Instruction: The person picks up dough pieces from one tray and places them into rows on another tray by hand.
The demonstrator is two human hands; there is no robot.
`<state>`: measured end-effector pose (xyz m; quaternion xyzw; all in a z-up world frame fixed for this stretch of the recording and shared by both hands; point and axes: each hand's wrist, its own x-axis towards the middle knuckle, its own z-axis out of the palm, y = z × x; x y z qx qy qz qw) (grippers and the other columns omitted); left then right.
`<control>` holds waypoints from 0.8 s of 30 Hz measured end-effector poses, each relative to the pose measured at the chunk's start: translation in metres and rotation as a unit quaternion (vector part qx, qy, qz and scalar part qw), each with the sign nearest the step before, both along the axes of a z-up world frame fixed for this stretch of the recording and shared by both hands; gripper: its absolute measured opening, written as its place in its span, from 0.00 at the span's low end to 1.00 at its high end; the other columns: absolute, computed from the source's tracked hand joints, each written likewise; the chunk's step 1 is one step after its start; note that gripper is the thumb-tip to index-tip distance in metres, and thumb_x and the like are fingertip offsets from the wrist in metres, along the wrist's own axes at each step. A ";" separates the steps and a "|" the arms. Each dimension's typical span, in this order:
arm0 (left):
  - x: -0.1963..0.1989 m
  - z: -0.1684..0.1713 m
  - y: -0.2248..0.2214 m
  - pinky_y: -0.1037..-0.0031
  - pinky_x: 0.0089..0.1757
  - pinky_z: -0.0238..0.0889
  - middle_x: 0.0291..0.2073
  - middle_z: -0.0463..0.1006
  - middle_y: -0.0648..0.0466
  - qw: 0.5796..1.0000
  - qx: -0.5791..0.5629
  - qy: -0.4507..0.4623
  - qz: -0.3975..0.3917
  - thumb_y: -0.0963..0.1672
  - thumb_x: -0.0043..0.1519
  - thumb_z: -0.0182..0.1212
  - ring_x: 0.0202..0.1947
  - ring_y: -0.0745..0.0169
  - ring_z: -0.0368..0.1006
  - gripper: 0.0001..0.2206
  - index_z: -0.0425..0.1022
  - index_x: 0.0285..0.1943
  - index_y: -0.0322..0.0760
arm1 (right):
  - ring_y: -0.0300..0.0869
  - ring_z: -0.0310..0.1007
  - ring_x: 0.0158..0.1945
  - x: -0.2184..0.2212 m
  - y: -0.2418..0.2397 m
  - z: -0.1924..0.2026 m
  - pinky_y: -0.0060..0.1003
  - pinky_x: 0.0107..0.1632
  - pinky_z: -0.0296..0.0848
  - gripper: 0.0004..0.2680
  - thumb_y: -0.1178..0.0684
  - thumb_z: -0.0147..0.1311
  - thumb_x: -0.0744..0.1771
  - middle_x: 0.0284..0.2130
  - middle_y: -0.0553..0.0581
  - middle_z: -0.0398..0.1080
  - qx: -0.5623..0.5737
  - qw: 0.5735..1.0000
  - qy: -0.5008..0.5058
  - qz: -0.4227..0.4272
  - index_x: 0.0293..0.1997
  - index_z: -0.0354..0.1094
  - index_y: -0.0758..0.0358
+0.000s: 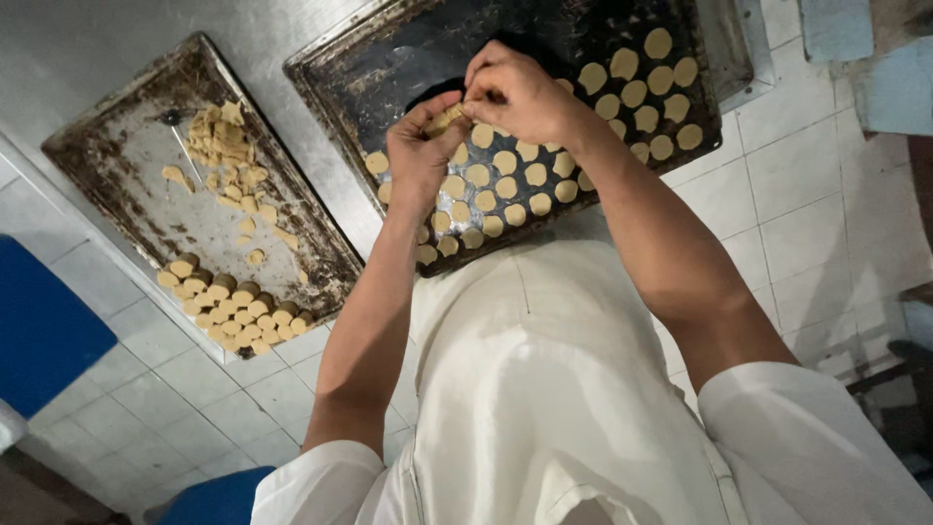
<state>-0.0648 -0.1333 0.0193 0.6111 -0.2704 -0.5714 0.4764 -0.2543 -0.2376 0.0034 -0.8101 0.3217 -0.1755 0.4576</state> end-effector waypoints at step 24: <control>-0.051 -0.018 -0.044 0.79 0.40 0.75 0.42 0.82 0.49 0.996 -0.043 0.076 -0.004 0.34 0.56 0.69 0.38 0.69 0.79 0.16 0.75 0.52 0.29 | 0.44 0.72 0.44 -0.064 -0.029 0.005 0.40 0.47 0.74 0.07 0.54 0.71 0.67 0.40 0.53 0.70 -0.072 0.996 -0.025 -0.048 0.39 0.76 0.64</control>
